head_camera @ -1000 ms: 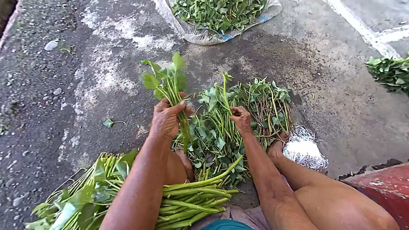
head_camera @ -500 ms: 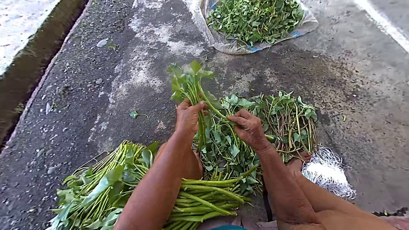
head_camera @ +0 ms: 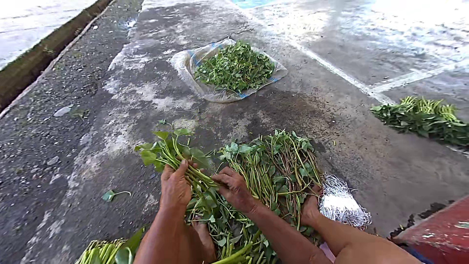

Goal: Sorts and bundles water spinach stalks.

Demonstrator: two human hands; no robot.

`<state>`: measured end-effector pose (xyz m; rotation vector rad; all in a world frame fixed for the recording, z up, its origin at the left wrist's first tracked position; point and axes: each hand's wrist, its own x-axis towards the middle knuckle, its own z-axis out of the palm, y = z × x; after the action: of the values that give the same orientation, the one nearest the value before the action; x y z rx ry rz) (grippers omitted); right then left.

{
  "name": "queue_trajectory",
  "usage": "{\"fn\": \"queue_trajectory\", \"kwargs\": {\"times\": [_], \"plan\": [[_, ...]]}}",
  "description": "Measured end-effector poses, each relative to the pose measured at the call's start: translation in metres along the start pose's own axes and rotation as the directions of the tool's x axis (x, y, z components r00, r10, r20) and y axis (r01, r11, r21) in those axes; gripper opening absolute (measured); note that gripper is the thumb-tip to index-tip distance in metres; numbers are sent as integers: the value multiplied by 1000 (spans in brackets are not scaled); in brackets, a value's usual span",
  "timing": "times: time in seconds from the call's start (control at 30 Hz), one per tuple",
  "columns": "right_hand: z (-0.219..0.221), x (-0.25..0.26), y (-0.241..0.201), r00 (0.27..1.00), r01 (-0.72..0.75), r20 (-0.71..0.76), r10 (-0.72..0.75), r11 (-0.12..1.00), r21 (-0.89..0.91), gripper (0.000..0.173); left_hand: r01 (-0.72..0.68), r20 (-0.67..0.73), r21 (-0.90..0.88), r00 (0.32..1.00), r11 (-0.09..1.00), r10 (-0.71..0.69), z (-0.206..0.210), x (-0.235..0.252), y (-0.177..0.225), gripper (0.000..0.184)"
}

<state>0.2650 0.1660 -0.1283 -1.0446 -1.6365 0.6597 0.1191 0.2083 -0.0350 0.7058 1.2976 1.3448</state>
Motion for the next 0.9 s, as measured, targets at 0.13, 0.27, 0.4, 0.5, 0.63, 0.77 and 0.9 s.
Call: {"fn": "queue_trajectory", "kwargs": {"times": [0.13,0.27,0.4,0.5,0.63,0.77,0.9], "plan": [[11,-2,-3,995,-47,-79,58,989,142,27,-40,3,-31,999,999,41,0,-1,1,13],[24,-3,-1,980,-55,-157,125,920,387,29,-18,-7,-169,1000,985,18,0,-2,3,14],[28,2,0,989,-105,-40,145,855,508,26,-47,-67,-182,997,982,35,-5,3,0,9],[6,10,17,956,-294,148,254,856,426,20,-95,-30,-106,995,990,92,-21,4,-9,6],[-31,0,103,810,-571,31,586,775,271,27,-228,57,1,972,974,227,-34,8,-11,7],[-44,-47,186,549,-832,-8,836,546,-101,27,-304,87,73,951,950,297,-35,10,-11,8],[-18,-78,205,451,-752,174,876,477,-455,34,-274,119,97,958,957,262,-31,7,-12,10]]}}
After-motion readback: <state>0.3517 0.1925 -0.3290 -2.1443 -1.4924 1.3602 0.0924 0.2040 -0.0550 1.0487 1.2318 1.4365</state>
